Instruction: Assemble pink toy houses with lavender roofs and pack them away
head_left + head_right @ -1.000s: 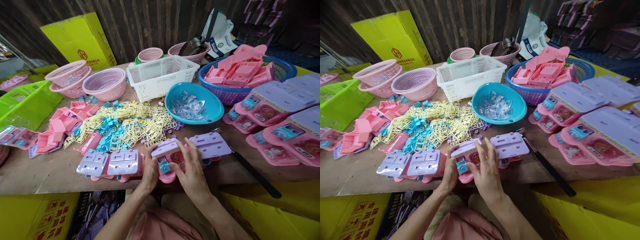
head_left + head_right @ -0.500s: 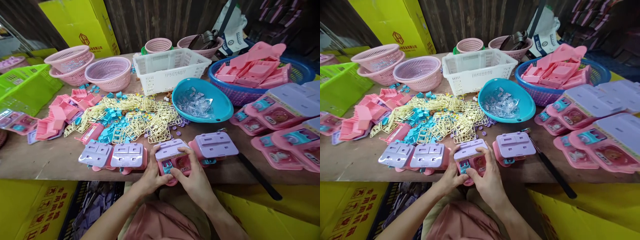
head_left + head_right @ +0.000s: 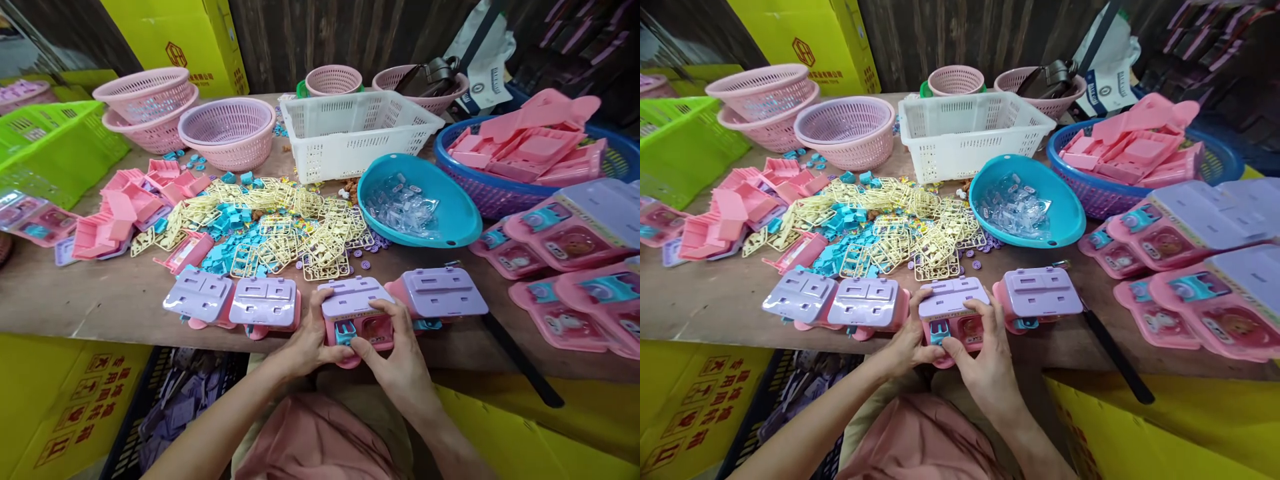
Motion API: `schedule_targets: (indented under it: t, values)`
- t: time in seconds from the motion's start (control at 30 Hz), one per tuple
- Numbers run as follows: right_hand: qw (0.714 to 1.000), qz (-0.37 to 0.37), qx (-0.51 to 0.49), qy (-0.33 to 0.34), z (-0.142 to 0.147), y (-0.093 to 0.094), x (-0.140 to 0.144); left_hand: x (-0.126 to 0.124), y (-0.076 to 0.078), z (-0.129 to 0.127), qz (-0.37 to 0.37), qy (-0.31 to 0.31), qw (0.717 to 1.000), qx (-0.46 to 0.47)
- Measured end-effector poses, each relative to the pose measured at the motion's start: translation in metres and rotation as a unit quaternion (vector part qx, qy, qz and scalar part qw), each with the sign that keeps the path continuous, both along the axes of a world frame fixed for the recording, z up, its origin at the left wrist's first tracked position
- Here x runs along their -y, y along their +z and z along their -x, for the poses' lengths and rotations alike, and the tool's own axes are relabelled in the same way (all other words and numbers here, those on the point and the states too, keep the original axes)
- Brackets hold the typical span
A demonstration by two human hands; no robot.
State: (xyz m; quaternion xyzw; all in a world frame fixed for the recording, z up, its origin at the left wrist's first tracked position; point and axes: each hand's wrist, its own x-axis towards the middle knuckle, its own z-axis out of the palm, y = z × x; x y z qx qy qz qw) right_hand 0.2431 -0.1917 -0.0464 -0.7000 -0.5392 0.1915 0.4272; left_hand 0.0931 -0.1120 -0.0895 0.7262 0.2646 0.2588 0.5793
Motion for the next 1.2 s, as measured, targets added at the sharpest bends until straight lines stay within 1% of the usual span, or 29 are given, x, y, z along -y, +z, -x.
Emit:
schedule_targets:
  t: [0.1,0.2,0.27,0.3,0.37,0.43,0.53,0.63,0.8,0.93,1.0,1.1,1.2]
  values:
    - [0.995,-0.027,0.064,0.069,-0.007,0.002,-0.001,-0.002,0.0,-0.001,0.024,-0.01,1.0,0.015]
    - [0.976,-0.069,0.143,0.148,-0.015,0.005,-0.006,-0.004,0.001,-0.003,0.041,-0.009,0.999,0.035]
    - [0.965,-0.078,0.174,0.183,-0.018,0.007,-0.01,-0.004,0.001,-0.004,0.043,-0.01,0.998,0.038]
    - [0.962,-0.073,0.18,0.189,-0.018,0.007,-0.012,-0.004,0.0,-0.004,0.043,-0.011,0.998,0.039]
    - [0.965,-0.054,0.172,0.188,-0.019,0.008,-0.014,-0.004,0.0,-0.004,0.046,-0.012,0.998,0.045]
    - [0.979,-0.03,0.124,0.162,-0.018,0.007,-0.014,-0.004,0.0,-0.004,0.042,-0.011,0.998,0.048]
    - [0.994,0.006,0.029,0.107,-0.019,0.006,-0.014,-0.003,-0.001,-0.002,0.009,-0.007,1.0,0.027]
    - [0.995,0.034,-0.014,0.089,-0.017,0.005,-0.015,-0.001,-0.001,-0.002,-0.018,0.008,1.0,0.012]
    - [0.999,-0.011,0.009,0.029,-0.005,0.007,-0.016,0.001,0.0,-0.006,-0.005,0.021,0.999,0.028]
    - [0.999,-0.025,0.029,0.025,-0.006,0.007,-0.015,0.002,0.001,-0.008,-0.023,0.029,0.999,0.025]
    - [0.999,-0.012,0.016,0.047,-0.01,0.007,-0.015,0.003,0.001,-0.008,-0.034,0.033,0.999,0.02]
    - [0.996,0.013,-0.007,0.087,-0.015,0.006,-0.016,0.005,0.001,-0.008,-0.025,0.034,0.999,0.029]
    - [0.997,-0.007,-0.006,0.073,-0.014,0.005,-0.017,0.005,0.001,-0.01,-0.018,0.03,0.998,0.048]
